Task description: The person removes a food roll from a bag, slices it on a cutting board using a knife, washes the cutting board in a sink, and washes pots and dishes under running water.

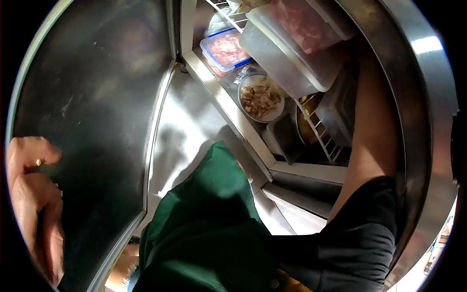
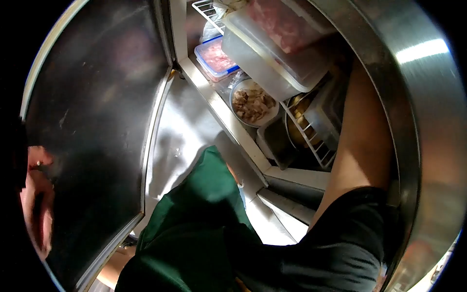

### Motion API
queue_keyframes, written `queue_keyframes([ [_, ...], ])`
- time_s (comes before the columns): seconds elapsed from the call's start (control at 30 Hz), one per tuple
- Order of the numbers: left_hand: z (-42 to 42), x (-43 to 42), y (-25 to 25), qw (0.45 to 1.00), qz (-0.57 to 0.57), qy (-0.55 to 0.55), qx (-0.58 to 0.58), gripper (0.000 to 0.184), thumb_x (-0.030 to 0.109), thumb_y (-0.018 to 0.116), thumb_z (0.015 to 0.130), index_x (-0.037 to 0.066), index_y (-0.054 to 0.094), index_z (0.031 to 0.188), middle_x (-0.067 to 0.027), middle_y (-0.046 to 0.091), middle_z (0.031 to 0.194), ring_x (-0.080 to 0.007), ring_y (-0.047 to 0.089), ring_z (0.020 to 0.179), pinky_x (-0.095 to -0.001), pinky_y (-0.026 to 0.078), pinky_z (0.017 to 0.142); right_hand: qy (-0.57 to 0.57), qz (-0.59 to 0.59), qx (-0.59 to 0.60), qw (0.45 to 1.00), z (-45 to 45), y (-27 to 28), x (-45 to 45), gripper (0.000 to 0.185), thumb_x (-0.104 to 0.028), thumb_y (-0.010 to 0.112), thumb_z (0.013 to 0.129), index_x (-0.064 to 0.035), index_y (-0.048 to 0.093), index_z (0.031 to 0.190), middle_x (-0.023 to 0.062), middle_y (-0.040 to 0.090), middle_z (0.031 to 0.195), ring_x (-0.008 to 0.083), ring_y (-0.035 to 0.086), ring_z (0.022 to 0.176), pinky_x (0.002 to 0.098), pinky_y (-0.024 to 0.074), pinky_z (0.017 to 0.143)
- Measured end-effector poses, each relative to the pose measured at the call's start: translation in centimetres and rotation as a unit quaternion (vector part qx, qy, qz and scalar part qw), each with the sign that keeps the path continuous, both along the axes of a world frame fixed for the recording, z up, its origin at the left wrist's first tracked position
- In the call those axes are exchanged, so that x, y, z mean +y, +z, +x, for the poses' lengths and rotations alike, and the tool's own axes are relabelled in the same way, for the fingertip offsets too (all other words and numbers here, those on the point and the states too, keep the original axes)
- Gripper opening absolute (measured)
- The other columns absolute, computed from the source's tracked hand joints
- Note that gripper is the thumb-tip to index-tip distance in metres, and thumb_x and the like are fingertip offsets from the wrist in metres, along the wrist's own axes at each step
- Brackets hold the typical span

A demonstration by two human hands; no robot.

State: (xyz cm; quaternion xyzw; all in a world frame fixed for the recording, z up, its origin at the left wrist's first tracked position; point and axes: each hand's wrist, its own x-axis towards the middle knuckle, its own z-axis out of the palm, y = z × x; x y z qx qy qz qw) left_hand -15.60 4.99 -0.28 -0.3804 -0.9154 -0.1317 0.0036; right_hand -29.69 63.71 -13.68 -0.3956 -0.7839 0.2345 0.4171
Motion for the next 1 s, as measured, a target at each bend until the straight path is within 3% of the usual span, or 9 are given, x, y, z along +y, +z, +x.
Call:
queue_keyframes([
  [0.27, 3.3, 1.7, 0.5, 0.968, 0.070, 0.209, -0.120, 0.021, -0.009, 0.037, 0.074, 0.001, 0.049, 0.089, -0.0114, 0.046, 0.096, -0.0120, 0.043, 0.066, -0.0210, 0.036, 0.062, 0.064, -0.080, 0.218, 0.971, 2.9, -0.2, -3.5, 0.037, -0.025, 0.047, 0.088, -0.0053, 0.048, 0.118, 0.0127, 0.052, 0.114, 0.0230, 0.053, 0.098, 0.0354, 0.0455, 0.080],
  [0.3, 2.6, 1.4, 0.3, 0.997, 0.007, 0.073, -0.018, 0.020, -0.013, 0.040, 0.068, 0.002, 0.048, 0.079, -0.0133, 0.045, 0.095, -0.0156, 0.046, 0.069, -0.0229, 0.038, 0.062, 0.071, -0.092, 0.242, 0.963, 3.2, -0.2, -4.0, 0.037, -0.025, 0.047, 0.088, -0.0053, 0.048, 0.118, 0.0127, 0.052, 0.114, 0.0231, 0.053, 0.097, 0.0355, 0.0456, 0.080],
  [0.4, 2.0, 1.4, 1.1, 0.994, -0.082, -0.004, 0.066, 0.020, -0.014, 0.043, 0.061, 0.003, 0.044, 0.072, -0.0149, 0.044, 0.093, -0.0198, 0.048, 0.073, -0.0265, 0.039, 0.062, 0.094, -0.121, 0.305, 0.940, 4.2, 0.0, -5.4, 0.036, -0.025, 0.046, 0.088, -0.0054, 0.047, 0.119, 0.0127, 0.052, 0.114, 0.0233, 0.053, 0.097, 0.0358, 0.0459, 0.080],
  [0.43, 1.9, 1.1, 1.2, 0.995, -0.089, 0.053, -0.010, 0.021, -0.013, 0.045, 0.058, 0.003, 0.042, 0.072, -0.0157, 0.044, 0.091, -0.0253, 0.049, 0.077, -0.0311, 0.040, 0.064, 0.101, -0.130, 0.324, 0.931, 4.4, -0.1, -5.8, 0.036, -0.025, 0.046, 0.088, -0.0054, 0.047, 0.119, 0.0127, 0.052, 0.114, 0.0233, 0.053, 0.097, 0.0359, 0.0460, 0.080],
  [0.47, 0.8, 0.7, 1.4, 0.998, -0.044, -0.027, -0.041, 0.020, -0.012, 0.047, 0.059, 0.002, 0.042, 0.073, -0.0164, 0.045, 0.091, -0.0299, 0.051, 0.079, -0.0344, 0.040, 0.065, 0.109, -0.140, 0.344, 0.922, 4.6, -0.1, -6.3, 0.036, -0.025, 0.046, 0.088, -0.0054, 0.047, 0.119, 0.0128, 0.052, 0.114, 0.0234, 0.053, 0.097, 0.0360, 0.0461, 0.079],
  [0.57, 1.4, 1.0, 1.6, 0.996, -0.079, -0.027, -0.011, 0.021, -0.011, 0.049, 0.059, 0.001, 0.042, 0.075, -0.0172, 0.046, 0.093, -0.0354, 0.052, 0.076, -0.0371, 0.042, 0.065, 0.124, -0.165, 0.388, 0.898, 5.4, 0.3, -7.4, 0.036, -0.024, 0.046, 0.088, -0.0054, 0.047, 0.119, 0.0128, 0.052, 0.114, 0.0236, 0.053, 0.097, 0.0363, 0.0464, 0.079],
  [0.77, 1.9, 0.9, 1.6, 0.995, -0.076, -0.058, 0.014, 0.021, -0.010, 0.053, 0.060, 0.001, 0.044, 0.076, -0.0158, 0.048, 0.096, -0.0348, 0.053, 0.074, -0.0383, 0.043, 0.062, 0.148, -0.179, 0.485, 0.843, 10.0, -1.8, -10.3, 0.036, -0.024, 0.045, 0.089, -0.0055, 0.047, 0.119, 0.0128, 0.052, 0.114, 0.0240, 0.053, 0.096, 0.0369, 0.0469, 0.079],
  [0.87, 2.0, 0.9, 1.5, 0.996, -0.058, -0.070, 0.010, 0.021, -0.010, 0.054, 0.060, 0.001, 0.046, 0.076, -0.0159, 0.049, 0.097, -0.0350, 0.053, 0.074, -0.0383, 0.043, 0.062, 0.063, -0.202, 0.495, 0.843, 14.5, 1.8, -19.3, 0.040, -0.021, 0.047, 0.088, 0.0033, 0.044, 0.119, 0.0143, 0.050, 0.118, 0.0266, 0.052, 0.101, 0.0362, 0.0449, 0.084],
  [1.0, 2.0, 0.2, 2.1, 0.992, -0.034, -0.118, -0.020, 0.020, -0.008, 0.056, 0.060, -0.001, 0.050, 0.077, -0.0171, 0.052, 0.096, -0.0320, 0.057, 0.073, -0.0367, 0.046, 0.063, 0.110, -0.204, 0.461, 0.857, 19.1, -0.2, -22.4, 0.039, -0.026, 0.046, 0.089, 0.0021, 0.045, 0.116, 0.0146, 0.054, 0.108, 0.0241, 0.054, 0.093, 0.0338, 0.0450, 0.079],
])
